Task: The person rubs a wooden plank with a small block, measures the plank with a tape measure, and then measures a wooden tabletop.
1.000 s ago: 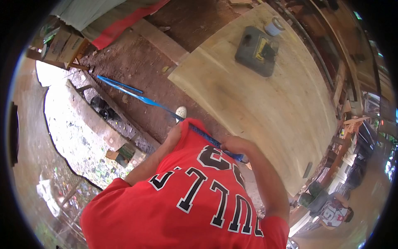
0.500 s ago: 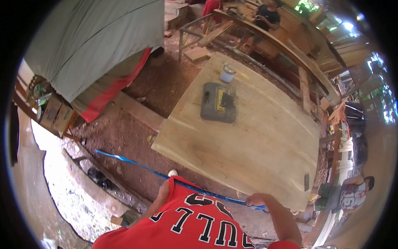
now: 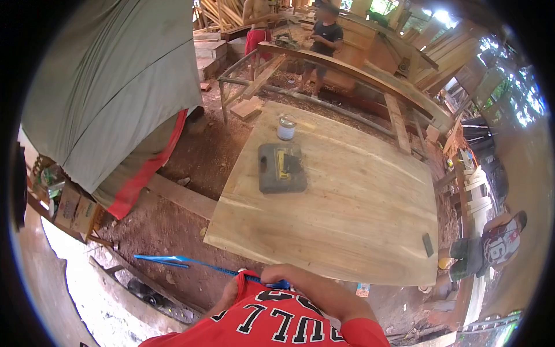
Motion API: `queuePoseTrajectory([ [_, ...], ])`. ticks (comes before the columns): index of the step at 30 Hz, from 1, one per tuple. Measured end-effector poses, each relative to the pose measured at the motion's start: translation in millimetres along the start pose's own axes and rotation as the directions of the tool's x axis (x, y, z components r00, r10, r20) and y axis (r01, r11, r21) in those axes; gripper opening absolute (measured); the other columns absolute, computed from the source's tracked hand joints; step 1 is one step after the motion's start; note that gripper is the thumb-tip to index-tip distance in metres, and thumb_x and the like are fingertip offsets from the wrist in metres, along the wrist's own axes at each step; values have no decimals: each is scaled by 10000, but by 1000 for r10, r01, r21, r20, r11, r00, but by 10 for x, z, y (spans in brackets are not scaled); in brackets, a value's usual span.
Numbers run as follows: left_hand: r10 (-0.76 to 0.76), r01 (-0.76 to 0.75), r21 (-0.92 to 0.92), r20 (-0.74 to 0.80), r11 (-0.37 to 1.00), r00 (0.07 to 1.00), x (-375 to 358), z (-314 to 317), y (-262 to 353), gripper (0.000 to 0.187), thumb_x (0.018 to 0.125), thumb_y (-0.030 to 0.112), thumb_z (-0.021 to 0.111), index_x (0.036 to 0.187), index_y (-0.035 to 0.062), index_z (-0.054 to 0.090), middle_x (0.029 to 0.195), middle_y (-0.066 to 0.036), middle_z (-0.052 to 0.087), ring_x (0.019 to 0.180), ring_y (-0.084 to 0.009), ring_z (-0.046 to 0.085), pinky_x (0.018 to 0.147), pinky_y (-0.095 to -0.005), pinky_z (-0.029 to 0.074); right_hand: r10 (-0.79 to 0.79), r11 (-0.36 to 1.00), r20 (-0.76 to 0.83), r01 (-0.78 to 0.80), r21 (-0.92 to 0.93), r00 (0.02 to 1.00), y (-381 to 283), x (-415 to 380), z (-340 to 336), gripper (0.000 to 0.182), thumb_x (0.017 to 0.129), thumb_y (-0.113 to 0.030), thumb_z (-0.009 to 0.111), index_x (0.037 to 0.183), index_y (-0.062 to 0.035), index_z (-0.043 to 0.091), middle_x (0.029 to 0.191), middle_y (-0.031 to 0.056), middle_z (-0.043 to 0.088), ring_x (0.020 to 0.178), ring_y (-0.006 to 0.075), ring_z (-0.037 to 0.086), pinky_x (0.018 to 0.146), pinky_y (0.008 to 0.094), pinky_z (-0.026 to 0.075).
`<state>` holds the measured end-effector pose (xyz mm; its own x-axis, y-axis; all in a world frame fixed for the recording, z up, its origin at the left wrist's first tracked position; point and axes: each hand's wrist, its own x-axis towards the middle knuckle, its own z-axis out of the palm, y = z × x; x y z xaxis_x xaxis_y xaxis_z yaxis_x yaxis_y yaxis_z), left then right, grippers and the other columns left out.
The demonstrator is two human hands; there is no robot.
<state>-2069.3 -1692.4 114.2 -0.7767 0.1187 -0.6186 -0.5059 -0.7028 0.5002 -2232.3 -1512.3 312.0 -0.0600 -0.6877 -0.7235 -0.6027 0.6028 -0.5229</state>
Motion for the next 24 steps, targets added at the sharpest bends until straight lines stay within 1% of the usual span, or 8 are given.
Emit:
queuePoseTrajectory([
  [2,13,-13,16,42,1000,999,57,-103,-26,251,1018,233,485,1147,58,610,1061,-141,700,942,-278,688,872,-423,566,221,974,13,-221,57,975,-373,-170,-273,354,817,-267,560,1037,-44,725,1057,220,693,968,366,673,830,479,514],
  [6,117,-128,126,87,984,989,62,-235,-95,263,1027,232,468,1191,66,590,1117,-141,684,976,-281,678,886,-430,559,95,995,-19,-94,20,995,-22,-136,-8,416,867,-361,558,1017,-4,708,1055,250,683,1000,389,654,862,477,500],
  [8,191,-190,351,31,917,981,-190,-51,102,289,997,211,472,1205,58,599,1103,-132,690,978,-258,670,865,-403,540,69,998,13,-69,1,998,65,-339,78,422,884,-367,552,1044,-6,701,1072,246,682,1009,389,651,875,478,495],
  [10,321,-186,742,-41,644,946,-325,67,259,337,932,180,491,1204,36,630,1041,-114,712,964,-212,659,817,-346,506,63,998,17,-64,23,998,352,-498,298,420,916,-367,542,1098,-13,676,1089,237,680,1015,396,648,882,491,488],
  [14,220,-233,246,79,941,972,45,-367,-54,295,1032,181,437,1278,79,564,1171,-119,664,1043,-254,652,937,-406,533,142,975,67,-151,162,988,714,-1093,611,383,953,-363,533,1125,-45,657,1031,210,687,938,343,643,835,482,477],
  [19,232,-227,249,12,941,973,-157,-142,107,304,1029,188,433,1276,81,575,1182,-97,656,1056,-233,638,941,-380,525,162,933,115,-190,306,980,657,-1409,737,388,944,-382,552,1152,-74,661,1028,171,702,918,304,632,828,463,476],
  [22,130,-131,-106,-16,986,991,-694,673,691,285,1010,147,448,1257,91,578,1171,-78,649,1069,-215,624,936,-351,522,202,938,77,-215,270,976,626,-1287,769,386,940,-375,556,1161,-76,662,1048,175,699,945,319,635,834,465,475],
  [24,182,-173,113,-72,978,981,-805,786,747,283,988,98,461,1248,94,573,1142,-71,651,1057,-211,625,925,-333,524,196,948,123,-220,229,973,656,-1179,713,389,939,-372,557,1172,-79,659,1070,185,694,967,330,635,842,468,474],
])
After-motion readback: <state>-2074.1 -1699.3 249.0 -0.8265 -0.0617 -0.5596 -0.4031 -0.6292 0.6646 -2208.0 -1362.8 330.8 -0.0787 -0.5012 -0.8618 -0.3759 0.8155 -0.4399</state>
